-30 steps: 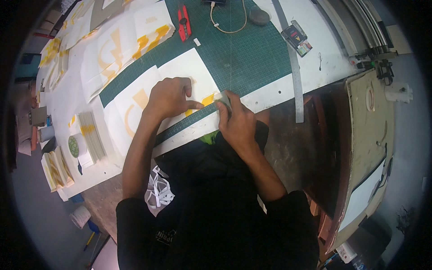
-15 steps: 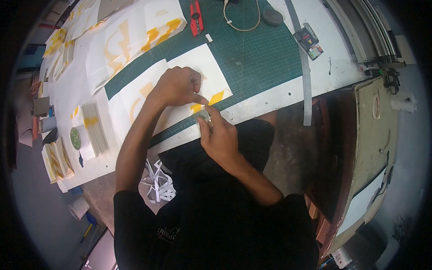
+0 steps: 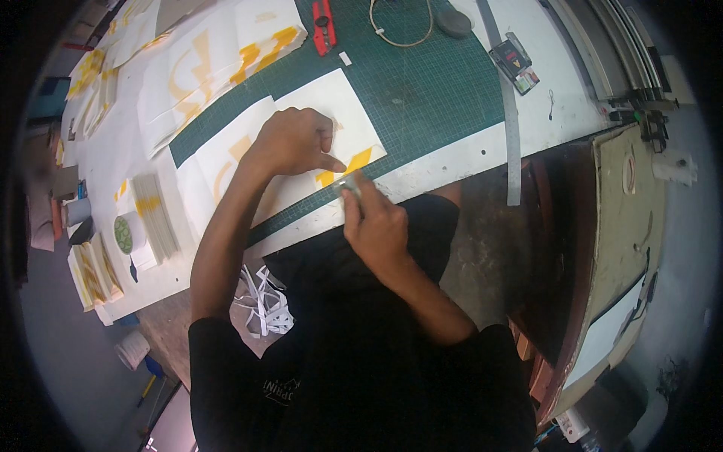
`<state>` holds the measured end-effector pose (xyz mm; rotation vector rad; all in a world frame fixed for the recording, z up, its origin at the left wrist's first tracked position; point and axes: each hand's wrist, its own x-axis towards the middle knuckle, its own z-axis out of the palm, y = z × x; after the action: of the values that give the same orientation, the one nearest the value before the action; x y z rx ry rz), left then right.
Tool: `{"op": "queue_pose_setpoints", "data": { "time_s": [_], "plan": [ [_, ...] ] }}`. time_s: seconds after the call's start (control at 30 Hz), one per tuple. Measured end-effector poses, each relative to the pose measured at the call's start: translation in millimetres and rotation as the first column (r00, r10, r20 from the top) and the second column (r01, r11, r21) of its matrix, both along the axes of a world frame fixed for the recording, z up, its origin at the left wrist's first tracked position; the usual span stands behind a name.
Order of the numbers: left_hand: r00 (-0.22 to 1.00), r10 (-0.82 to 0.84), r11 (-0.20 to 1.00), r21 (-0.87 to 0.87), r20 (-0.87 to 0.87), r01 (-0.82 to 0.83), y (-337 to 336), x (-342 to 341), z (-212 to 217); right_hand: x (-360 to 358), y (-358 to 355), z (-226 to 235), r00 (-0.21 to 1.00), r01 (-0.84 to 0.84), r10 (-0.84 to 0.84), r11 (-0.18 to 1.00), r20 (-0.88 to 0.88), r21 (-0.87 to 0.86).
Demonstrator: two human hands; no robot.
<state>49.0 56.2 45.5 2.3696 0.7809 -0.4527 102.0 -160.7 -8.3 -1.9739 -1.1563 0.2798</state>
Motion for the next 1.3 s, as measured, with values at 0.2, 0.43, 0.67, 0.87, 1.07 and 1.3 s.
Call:
{"op": "queue_pose_setpoints", "data": {
  "time_s": [0.2, 0.43, 0.67, 0.87, 1.07, 1.3],
  "plan": [
    [1.000, 0.030, 1.000, -0.006, -0.008, -0.030, -3, 1, 6, 44, -6, 2, 0.990, 0.092, -0.091, 0.996, 0.104, -0.002],
    [1.000, 0.013, 0.999, 0.035, -0.016, -0.013, -5, -1, 6, 81, -8, 1, 0.971, 0.239, -0.237, 0.970, 0.032, -0.037],
    [0.984, 0.065, 0.980, 0.174, 0.165, -0.094, -44, -8, 2, 138, 11, -3, 0.955, 0.291, -0.276, 0.941, -0.109, 0.169],
    [0.965, 0.125, 0.991, 0.007, 0.230, -0.130, -71, -19, -5, 162, 45, -19, 0.968, 0.212, -0.156, 0.927, -0.197, 0.308],
    [0.767, 0.263, 0.952, -0.027, 0.585, -0.306, -62, -66, 15, 157, 38, -22, 0.956, 0.183, -0.108, 0.946, -0.273, 0.266],
    [-0.034, 0.482, 0.576, -0.345, 0.876, -0.741, 31, -161, 105, 158, 38, -26, 0.976, 0.155, -0.095, 0.938, -0.198, 0.311]
  ]
}}
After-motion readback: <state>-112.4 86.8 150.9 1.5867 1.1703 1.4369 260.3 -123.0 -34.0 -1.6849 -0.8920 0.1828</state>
